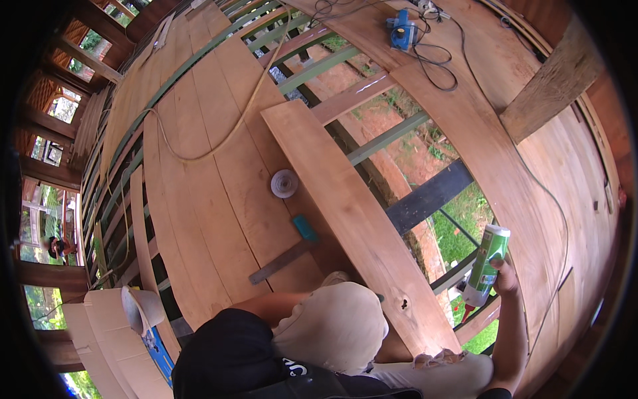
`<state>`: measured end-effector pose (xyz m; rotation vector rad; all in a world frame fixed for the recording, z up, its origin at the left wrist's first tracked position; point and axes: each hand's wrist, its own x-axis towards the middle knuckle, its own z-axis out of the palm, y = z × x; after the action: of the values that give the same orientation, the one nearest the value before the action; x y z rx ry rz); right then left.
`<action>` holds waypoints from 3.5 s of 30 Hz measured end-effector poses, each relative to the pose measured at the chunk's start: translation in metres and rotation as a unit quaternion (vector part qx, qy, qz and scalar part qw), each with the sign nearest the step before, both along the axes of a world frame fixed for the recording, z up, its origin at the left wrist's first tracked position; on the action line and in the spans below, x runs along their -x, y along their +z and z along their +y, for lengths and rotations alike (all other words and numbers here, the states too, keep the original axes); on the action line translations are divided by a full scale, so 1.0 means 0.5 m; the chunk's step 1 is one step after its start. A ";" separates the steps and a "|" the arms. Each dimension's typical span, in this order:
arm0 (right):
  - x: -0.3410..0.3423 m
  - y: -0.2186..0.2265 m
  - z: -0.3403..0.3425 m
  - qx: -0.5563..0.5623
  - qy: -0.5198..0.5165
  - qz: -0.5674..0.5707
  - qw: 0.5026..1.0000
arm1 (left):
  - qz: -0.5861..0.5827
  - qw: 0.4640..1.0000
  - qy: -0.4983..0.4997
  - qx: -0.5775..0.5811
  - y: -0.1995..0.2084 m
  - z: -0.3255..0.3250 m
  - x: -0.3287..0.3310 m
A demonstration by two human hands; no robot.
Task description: The person measures and marks a wooden plank, applies adhesive to the subfloor and the plank, positions the plank into place, and secures it using a nail gun. The person repeats this process for additional planks.
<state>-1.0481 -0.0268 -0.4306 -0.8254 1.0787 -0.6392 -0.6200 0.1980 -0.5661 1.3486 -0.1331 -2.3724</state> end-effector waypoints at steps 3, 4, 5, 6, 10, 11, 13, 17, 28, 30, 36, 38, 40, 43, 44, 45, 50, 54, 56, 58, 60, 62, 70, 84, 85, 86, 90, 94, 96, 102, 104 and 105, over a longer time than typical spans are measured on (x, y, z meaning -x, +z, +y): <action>0.011 -0.008 0.010 -0.013 -0.025 0.007 1.000 | -0.063 0.957 -0.228 0.169 -0.005 -0.139 -0.094; 0.016 -0.008 0.016 -0.017 -0.038 0.005 0.999 | -0.132 0.895 -0.311 0.291 0.001 -0.196 -0.156; 0.021 -0.005 0.024 -0.022 -0.052 0.004 0.998 | -0.311 0.755 -0.359 0.453 0.017 -0.250 -0.231; 0.043 0.009 0.033 -0.013 -0.061 0.017 0.998 | -0.557 0.538 -0.376 0.508 0.075 -0.321 -0.261; 0.026 0.010 0.030 0.001 -0.066 0.000 0.998 | -0.518 0.811 0.237 0.136 0.123 -0.480 -0.357; 0.031 0.018 0.031 0.001 -0.076 0.001 0.997 | -0.554 0.806 0.176 0.113 0.109 -0.511 -0.363; 0.030 0.023 0.028 0.015 -0.054 -0.015 0.998 | -0.629 0.774 0.052 0.054 0.060 -0.531 -0.415; 0.083 0.047 0.039 0.045 -0.095 -0.013 0.994 | -0.503 0.820 0.264 0.077 0.000 -0.552 -0.370; 0.190 0.099 0.072 0.124 -0.321 -0.061 0.937 | -0.211 0.829 0.463 0.230 0.196 -0.568 -0.230; 0.184 0.105 0.060 0.155 -0.346 -0.097 0.920 | -0.178 0.835 0.463 0.237 0.197 -0.566 -0.213; 0.186 0.134 0.054 0.196 -0.390 -0.132 0.890 | -0.092 0.836 0.468 0.271 0.231 -0.549 -0.153; 0.187 0.145 0.051 0.210 -0.399 -0.116 0.885 | -0.109 0.831 0.449 0.311 0.254 -0.551 -0.175; 0.159 0.217 0.061 0.223 -0.404 -0.118 0.880 | -0.134 0.829 0.441 0.318 0.299 -0.545 -0.181; 0.220 0.297 0.073 0.218 -0.460 -0.130 0.851 | -0.214 0.819 0.432 0.312 0.407 -0.575 -0.151; 0.218 0.328 0.073 0.214 -0.490 -0.135 0.834 | -0.285 0.795 0.422 0.331 0.420 -0.594 -0.203; 0.262 0.370 0.084 0.211 -0.504 -0.149 0.824 | -0.336 0.779 0.399 0.347 0.445 -0.610 -0.208; 0.218 0.799 0.179 0.223 -0.569 -0.057 0.789 | -0.334 0.823 0.306 0.344 0.698 -0.525 -0.236; 0.224 1.116 0.391 0.265 -0.673 -0.027 0.690 | -0.393 0.790 0.304 0.358 1.005 -0.486 -0.288; 0.237 1.244 0.575 0.286 -0.694 -0.016 0.661 | -0.304 0.823 0.346 0.333 1.123 -0.478 -0.294; 0.226 1.354 0.657 0.298 -0.714 0.019 0.633 | -0.313 0.792 0.365 0.377 1.202 -0.496 -0.252; 0.193 1.434 0.728 0.323 -0.740 0.052 0.587 | -0.290 0.801 0.376 0.364 1.328 -0.471 -0.207; 0.163 1.481 0.758 0.346 -0.754 0.057 0.555 | -0.298 0.784 0.388 0.382 1.405 -0.470 -0.216; 0.158 1.504 0.778 0.360 -0.780 -0.016 0.512 | -0.325 0.726 0.370 0.479 1.535 -0.456 -0.223; 0.080 1.495 0.199 0.339 -0.460 -0.265 0.776 | -0.278 0.683 0.487 0.469 1.722 -0.290 -0.168; 0.065 1.512 0.156 0.359 -0.405 -0.261 0.799 | -0.196 0.721 0.485 0.454 1.723 -0.264 -0.154; 0.008 1.569 0.127 0.371 -0.400 -0.259 0.797 | -0.112 0.751 0.478 0.442 1.722 -0.232 -0.135; -0.219 1.781 0.056 0.517 -0.295 -0.359 0.719 | -0.034 0.767 0.497 0.405 1.749 -0.195 -0.104; -0.370 1.905 0.009 0.600 -0.222 -0.279 0.716 | -0.134 0.780 0.456 0.408 1.712 -0.209 -0.118; -0.465 1.955 0.012 0.608 -0.171 -0.353 0.690 | -0.141 0.775 0.468 0.402 1.720 -0.206 -0.106; -0.660 2.016 -0.036 0.616 -0.183 -0.316 0.698 | -0.166 0.808 0.448 0.344 1.705 -0.200 -0.124; -0.697 2.018 -0.041 0.613 -0.183 -0.308 0.704 | -0.232 0.785 0.411 0.401 1.710 -0.192 -0.125; -0.706 2.016 -0.041 0.615 -0.179 -0.292 0.710 | -0.266 0.770 0.392 0.427 1.712 -0.186 -0.128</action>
<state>-0.6951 -0.0475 0.5774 -1.3878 0.0587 -1.9104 -0.5561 0.1052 0.2901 1.1887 -0.5928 -0.9560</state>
